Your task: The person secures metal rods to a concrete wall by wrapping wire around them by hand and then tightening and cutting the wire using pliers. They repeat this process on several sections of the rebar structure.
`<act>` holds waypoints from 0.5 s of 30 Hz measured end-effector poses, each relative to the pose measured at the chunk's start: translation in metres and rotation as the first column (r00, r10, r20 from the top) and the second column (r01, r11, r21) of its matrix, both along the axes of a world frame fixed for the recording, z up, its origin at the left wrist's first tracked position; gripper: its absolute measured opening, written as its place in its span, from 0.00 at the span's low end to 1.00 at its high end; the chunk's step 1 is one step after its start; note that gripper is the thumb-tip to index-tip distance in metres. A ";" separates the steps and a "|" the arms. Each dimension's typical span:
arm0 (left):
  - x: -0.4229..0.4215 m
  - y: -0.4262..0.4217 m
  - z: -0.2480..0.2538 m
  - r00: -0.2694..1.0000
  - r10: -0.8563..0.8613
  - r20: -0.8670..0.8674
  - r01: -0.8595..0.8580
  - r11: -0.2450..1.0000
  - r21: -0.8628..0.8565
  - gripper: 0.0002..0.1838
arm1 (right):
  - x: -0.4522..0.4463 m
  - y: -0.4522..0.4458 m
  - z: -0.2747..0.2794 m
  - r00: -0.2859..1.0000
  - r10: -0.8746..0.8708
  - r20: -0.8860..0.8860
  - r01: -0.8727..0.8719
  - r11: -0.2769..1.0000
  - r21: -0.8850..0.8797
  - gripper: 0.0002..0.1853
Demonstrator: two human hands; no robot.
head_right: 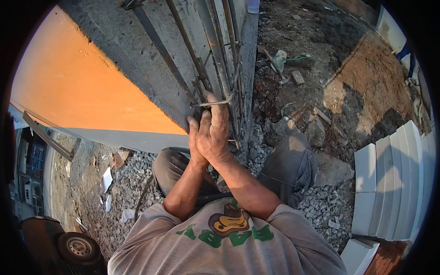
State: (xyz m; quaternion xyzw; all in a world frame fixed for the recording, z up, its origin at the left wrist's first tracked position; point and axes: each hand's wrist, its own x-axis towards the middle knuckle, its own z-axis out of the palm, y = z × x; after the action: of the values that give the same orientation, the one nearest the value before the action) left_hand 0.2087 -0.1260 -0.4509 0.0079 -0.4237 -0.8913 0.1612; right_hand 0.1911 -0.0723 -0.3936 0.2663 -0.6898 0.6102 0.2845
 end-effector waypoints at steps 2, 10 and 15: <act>0.002 0.000 0.003 1.000 0.000 -0.021 0.001 0.999 0.046 0.32 | -0.001 0.002 0.000 1.000 -0.003 -0.003 0.003 1.000 -0.030 0.22; 0.011 -0.003 0.024 0.938 0.149 0.312 0.060 0.818 -0.571 0.27 | 0.009 0.026 -0.020 0.984 0.139 0.116 -0.137 0.990 -0.025 0.20; 0.006 0.008 0.021 0.914 0.318 0.250 -0.041 0.687 -0.725 0.25 | 0.000 0.050 -0.008 0.932 0.325 0.163 -0.337 0.940 0.053 0.22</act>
State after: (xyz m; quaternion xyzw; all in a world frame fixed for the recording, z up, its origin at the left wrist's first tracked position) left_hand 0.2150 -0.1184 -0.4298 0.1494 -0.7509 -0.6230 0.1603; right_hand 0.1910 -0.0226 -0.4018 0.3428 -0.6787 0.6395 0.1135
